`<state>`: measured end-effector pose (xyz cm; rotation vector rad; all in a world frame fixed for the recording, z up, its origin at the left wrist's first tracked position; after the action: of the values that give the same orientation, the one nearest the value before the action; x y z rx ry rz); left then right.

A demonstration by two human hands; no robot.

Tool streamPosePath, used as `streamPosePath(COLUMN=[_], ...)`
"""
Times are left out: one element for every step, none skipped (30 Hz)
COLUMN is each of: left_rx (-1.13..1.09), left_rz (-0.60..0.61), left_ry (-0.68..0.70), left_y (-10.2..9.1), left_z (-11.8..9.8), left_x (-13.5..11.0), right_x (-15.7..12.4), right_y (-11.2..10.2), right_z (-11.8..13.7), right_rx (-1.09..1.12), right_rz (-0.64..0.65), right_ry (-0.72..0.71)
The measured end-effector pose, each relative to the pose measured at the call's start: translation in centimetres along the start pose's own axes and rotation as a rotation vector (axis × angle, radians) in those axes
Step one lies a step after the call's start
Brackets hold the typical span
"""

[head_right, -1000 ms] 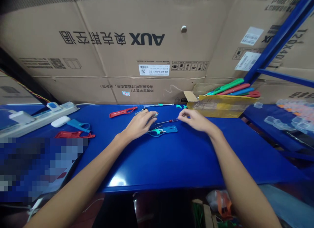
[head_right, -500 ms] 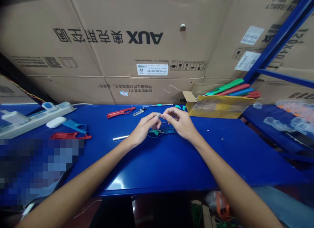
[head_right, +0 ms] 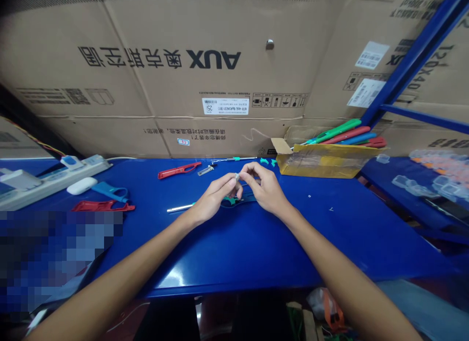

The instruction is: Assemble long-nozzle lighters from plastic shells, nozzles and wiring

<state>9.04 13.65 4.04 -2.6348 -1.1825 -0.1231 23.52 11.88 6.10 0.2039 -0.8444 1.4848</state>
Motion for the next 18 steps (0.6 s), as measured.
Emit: streamPosePath(left_rx=[0.010, 0.024, 0.040, 0.057, 0.072, 0.083, 0.090, 0.094, 0.098, 0.102, 0.108, 0.115, 0.123, 0.130, 0.136, 0.142, 0.146, 0.148], left_rz=[-0.001, -0.001, 0.000, 0.003, 0.006, 0.009, 0.015, 0.022, 0.027, 0.029, 0.030, 0.030, 0.029, 0.027, 0.023, 0.015, 0.002, -0.013], left_ry=[0.000, 0.003, 0.010, 0.018, 0.025, 0.031, 0.034, 0.037, 0.037, 0.036, 0.034, 0.031, 0.026, 0.022, 0.018, 0.018, 0.022, 0.029], left_y=[-0.03, -0.06, -0.09, -0.13, -0.17, -0.20, -0.21, -0.21, -0.20, -0.18, -0.16, -0.14, -0.12, -0.10, -0.09, -0.11, -0.14, -0.18], left_z=[-0.04, -0.12, -0.22, -0.34, -0.46, -0.55, -0.62, -0.67, -0.68, -0.67, -0.64, -0.60, -0.55, -0.52, -0.49, -0.50, -0.52, -0.53], left_x=[-0.05, -0.10, -0.15, -0.20, -0.25, -0.29, -0.32, -0.34, -0.36, -0.38, -0.39, -0.40, -0.41, -0.42, -0.42, -0.42, -0.40, -0.38], right_x=[-0.03, -0.07, -0.11, -0.16, -0.20, -0.24, -0.27, -0.29, -0.31, -0.32, -0.33, -0.35, -0.37, -0.41, -0.45, -0.49, -0.54, -0.58], right_y=[0.03, 0.06, 0.09, 0.13, 0.17, 0.20, 0.22, 0.23, 0.23, 0.22, 0.22, 0.23, 0.24, 0.25, 0.26, 0.27, 0.28, 0.30], right_z=[0.11, 0.23, 0.36, 0.48, 0.57, 0.66, 0.72, 0.77, 0.80, 0.79, 0.75, 0.69, 0.61, 0.52, 0.43, 0.34, 0.26, 0.16], right_rx=[-0.019, -0.034, -0.045, -0.051, -0.051, -0.048, -0.043, -0.037, -0.031, -0.028, -0.027, -0.029, -0.032, -0.033, -0.033, -0.032, -0.031, -0.028], right_rz=[-0.011, -0.025, -0.039, -0.052, -0.063, -0.075, -0.087, -0.100, -0.110, -0.118, -0.124, -0.126, -0.129, -0.130, -0.132, -0.133, -0.131, -0.124], right_ry=[-0.011, -0.021, -0.028, -0.032, -0.032, -0.032, -0.033, -0.035, -0.037, -0.036, -0.034, -0.030, -0.026, -0.024, -0.026, -0.032, -0.041, -0.045])
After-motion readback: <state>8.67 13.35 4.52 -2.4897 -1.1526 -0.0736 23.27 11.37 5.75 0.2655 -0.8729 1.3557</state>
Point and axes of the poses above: each hand's wrist, its own x-axis towards the middle knuckle, its own y-axis out of the palm, z = x × y, the point moved 5 cm from there along x, towards the middle knuckle, and after that the axes turned 8 degrees about -y, right-handed, at the moved point
